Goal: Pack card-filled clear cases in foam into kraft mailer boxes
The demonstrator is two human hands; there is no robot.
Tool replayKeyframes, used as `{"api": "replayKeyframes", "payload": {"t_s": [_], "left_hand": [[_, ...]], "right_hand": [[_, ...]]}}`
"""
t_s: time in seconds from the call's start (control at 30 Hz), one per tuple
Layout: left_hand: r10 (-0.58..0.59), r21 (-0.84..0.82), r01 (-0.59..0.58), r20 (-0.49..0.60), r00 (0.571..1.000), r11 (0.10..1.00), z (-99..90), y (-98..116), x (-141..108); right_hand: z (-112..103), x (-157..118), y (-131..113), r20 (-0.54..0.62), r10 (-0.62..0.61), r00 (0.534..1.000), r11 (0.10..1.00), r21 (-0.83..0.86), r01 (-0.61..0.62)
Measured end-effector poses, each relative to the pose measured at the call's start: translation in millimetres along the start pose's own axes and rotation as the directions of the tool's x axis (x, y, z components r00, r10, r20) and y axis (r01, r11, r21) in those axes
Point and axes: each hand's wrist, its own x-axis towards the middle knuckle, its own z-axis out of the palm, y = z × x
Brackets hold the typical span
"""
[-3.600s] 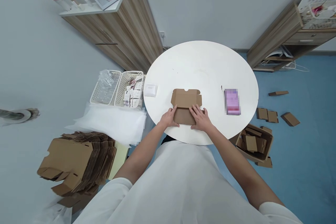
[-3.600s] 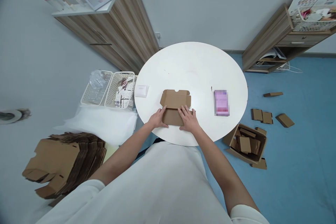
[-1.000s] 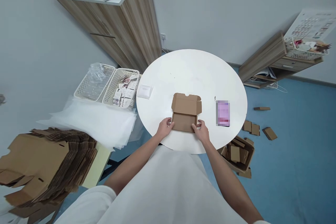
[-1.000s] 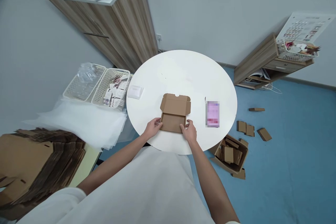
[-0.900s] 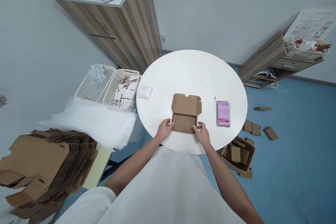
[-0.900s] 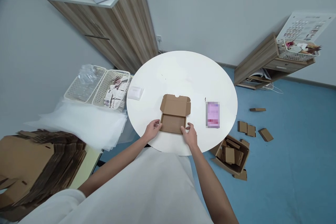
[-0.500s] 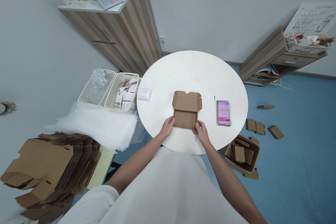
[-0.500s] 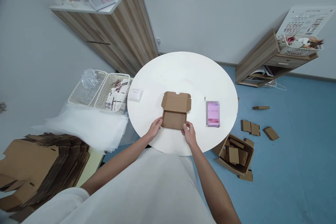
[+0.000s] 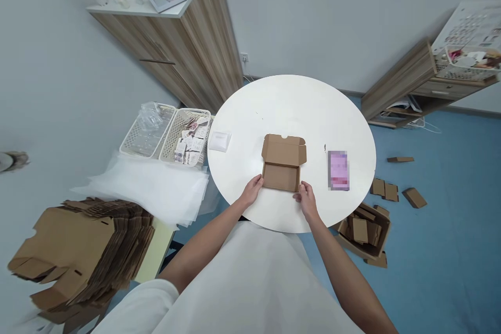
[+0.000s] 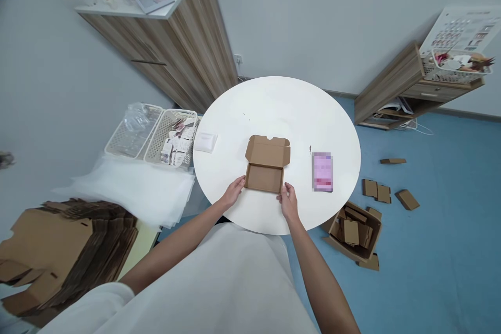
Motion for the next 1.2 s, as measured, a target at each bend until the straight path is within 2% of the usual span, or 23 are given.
{"api": "replayKeyframes", "payload": {"t_s": [0.03,0.1,0.17,0.23,0.3,0.43,0.53,0.63,0.77,0.93,1.07,1.2], "left_hand": [[0.000,0.017,0.000,0.001,1.000,1.000,-2.4,-2.8,1.2],[0.018,0.067,-0.017,-0.010,1.000,0.998,-9.1,-7.5,4.1],[0.064,0.133,-0.056,-0.055,0.996,0.990,-19.3,-9.9,7.8],[0.128,0.200,-0.098,-0.142,0.982,0.975,-34.4,-9.5,12.7],[0.187,0.261,-0.121,-0.246,0.951,0.958,-54.7,-6.6,19.1],[0.268,0.369,-0.114,-0.400,0.877,0.923,-105.2,3.3,35.7],[0.239,0.399,-0.039,-0.465,0.852,0.916,-139.6,12.1,50.9],[0.166,0.379,0.021,-0.453,0.876,0.925,-162.2,19.7,66.7],[0.128,0.370,0.049,-0.438,0.890,0.928,-174.0,22.9,84.8],[0.166,0.388,0.024,-0.449,0.878,0.921,-171.9,21.2,99.2],[0.176,0.385,0.008,-0.438,0.882,0.923,-167.8,21.0,102.3],[0.141,0.262,-0.018,-0.460,0.877,0.965,-168.7,14.6,102.0]], "right_hand": [[0.4,-2.7,-0.6,-0.091,-0.057,0.994,0.998,-0.046,0.053],[3.4,-9.5,-4.0,-0.256,-0.193,0.947,0.979,-0.120,0.167],[11.6,-17.0,-10.3,-0.307,-0.295,0.905,0.955,-0.135,0.265],[26.8,-23.8,-19.6,-0.244,-0.353,0.903,0.935,-0.118,0.334],[49.1,-28.6,-31.6,-0.130,-0.397,0.909,0.916,-0.117,0.383],[108.8,-27.8,-59.8,0.144,-0.419,0.897,0.879,-0.185,0.440],[157.2,-14.8,-78.0,0.286,-0.335,0.898,0.897,-0.194,0.396],[201.1,6.3,-88.5,0.317,-0.188,0.930,0.944,-0.203,0.260],[248.6,34.4,-93.2,0.272,-0.067,0.960,0.973,-0.193,0.123],[289.4,52.5,-97.3,0.159,-0.041,0.986,0.991,-0.118,0.060],[303.6,56.1,-97.7,0.113,-0.062,0.992,0.988,-0.131,0.077],[299.4,57.0,-91.3,0.089,-0.024,0.996,0.995,-0.095,0.032]]}}
